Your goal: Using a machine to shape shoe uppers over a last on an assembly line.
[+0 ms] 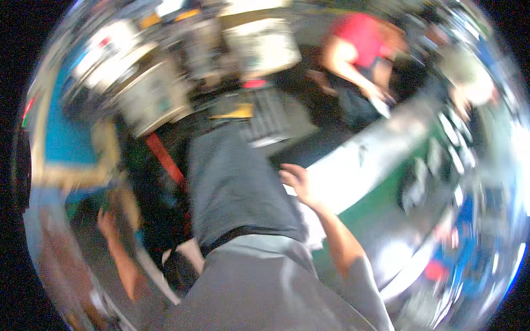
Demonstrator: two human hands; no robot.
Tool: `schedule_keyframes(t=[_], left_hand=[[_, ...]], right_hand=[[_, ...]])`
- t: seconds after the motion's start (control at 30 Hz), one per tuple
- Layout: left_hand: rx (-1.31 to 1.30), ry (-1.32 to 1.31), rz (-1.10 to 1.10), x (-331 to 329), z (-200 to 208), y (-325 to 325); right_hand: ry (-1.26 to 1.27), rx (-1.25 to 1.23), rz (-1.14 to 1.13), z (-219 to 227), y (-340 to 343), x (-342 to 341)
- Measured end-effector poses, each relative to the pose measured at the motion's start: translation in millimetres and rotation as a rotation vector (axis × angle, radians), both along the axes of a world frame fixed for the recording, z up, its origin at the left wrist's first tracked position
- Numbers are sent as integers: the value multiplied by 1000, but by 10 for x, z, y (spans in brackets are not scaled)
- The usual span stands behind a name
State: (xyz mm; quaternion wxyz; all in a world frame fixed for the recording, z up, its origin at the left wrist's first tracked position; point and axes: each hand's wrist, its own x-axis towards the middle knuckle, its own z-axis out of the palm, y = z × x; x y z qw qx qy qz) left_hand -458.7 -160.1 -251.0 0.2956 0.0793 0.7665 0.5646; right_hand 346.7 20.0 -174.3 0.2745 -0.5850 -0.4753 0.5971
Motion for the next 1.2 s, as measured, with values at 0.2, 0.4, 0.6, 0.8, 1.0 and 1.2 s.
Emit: schedule_keyframes(t=[0.2,0.4,0.6,0.8,1.0,1.2], left_hand=[[155,-195,-452,1843,-303,1139],[43,-53,-762,3686,103,1772],[-52,48,-726,2948,-97,1675],[-232,119,-632,2620,282,1482],[-338,212,-777,2802,546,1803],[-337,268,-1003,2945,591,2479]], right_hand=[[-829,-16,-428,-627,-927,1904],[-1246,-233,-944,-930,-2451,4450],[-1440,-200,-675,-976,-2251,5430],[-1445,-501,-416,-1316,-1408,5484],[-1739,-397,-502,-1339,-1425,5650],[-1025,-402,-639,-1093,-1890,5121]])
